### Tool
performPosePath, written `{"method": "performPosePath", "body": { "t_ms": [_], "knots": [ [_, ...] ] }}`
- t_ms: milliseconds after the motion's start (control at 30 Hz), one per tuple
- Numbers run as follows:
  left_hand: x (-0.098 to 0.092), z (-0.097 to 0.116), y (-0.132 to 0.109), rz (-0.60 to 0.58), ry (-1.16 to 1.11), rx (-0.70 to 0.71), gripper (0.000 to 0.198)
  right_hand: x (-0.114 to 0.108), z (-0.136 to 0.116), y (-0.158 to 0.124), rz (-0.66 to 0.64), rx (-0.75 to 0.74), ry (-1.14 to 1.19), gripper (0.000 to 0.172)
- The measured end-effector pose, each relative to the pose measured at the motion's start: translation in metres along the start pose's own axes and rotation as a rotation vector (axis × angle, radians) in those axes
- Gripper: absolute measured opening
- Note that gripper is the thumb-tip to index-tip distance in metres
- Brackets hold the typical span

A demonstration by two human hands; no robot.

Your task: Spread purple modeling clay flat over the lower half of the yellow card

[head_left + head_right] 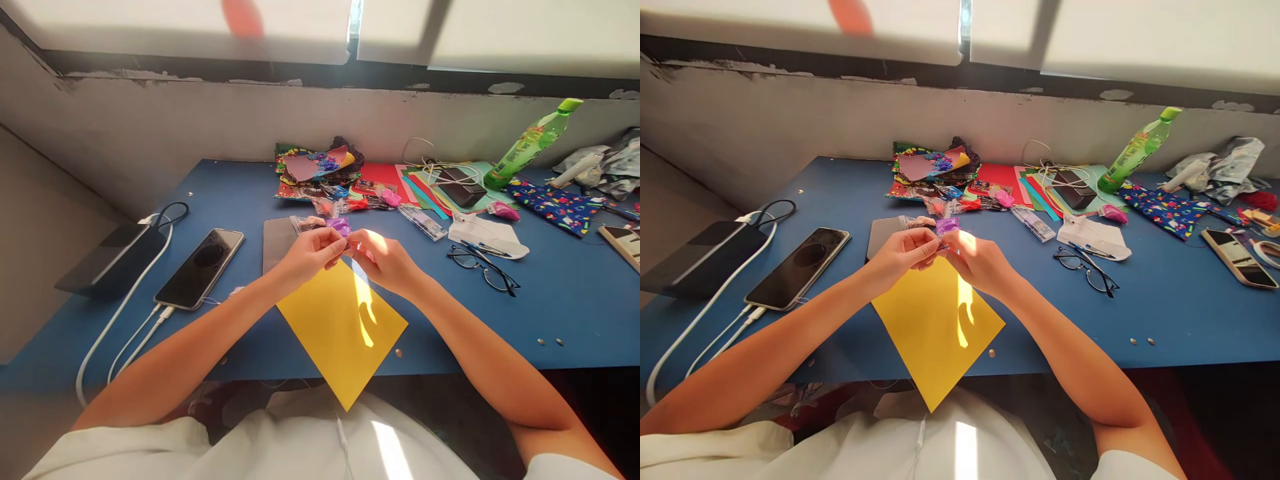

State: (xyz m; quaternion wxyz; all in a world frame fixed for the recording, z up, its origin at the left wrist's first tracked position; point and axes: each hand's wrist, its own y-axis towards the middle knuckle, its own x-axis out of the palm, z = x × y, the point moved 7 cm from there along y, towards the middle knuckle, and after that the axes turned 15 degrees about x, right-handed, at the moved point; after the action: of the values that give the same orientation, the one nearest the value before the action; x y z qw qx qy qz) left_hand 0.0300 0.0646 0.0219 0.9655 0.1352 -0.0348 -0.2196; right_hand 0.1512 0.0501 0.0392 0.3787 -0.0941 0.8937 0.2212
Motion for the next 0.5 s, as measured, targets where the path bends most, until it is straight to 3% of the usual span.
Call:
{"method": "performPosePath", "body": {
  "t_ms": [267, 500],
  "knots": [
    [0.003, 0.012, -0.004, -0.025, 0.096, 0.102, 0.047, 0.006, -0.014, -0.002, -0.069, -0.046, 0.231, 0.023],
    [0.014, 0.008, -0.006, -0.059, -0.043, 0.064, 0.064, 0.013, -0.016, -0.005, -0.224, 0.188, 0.672, 0.04]
  ]
}}
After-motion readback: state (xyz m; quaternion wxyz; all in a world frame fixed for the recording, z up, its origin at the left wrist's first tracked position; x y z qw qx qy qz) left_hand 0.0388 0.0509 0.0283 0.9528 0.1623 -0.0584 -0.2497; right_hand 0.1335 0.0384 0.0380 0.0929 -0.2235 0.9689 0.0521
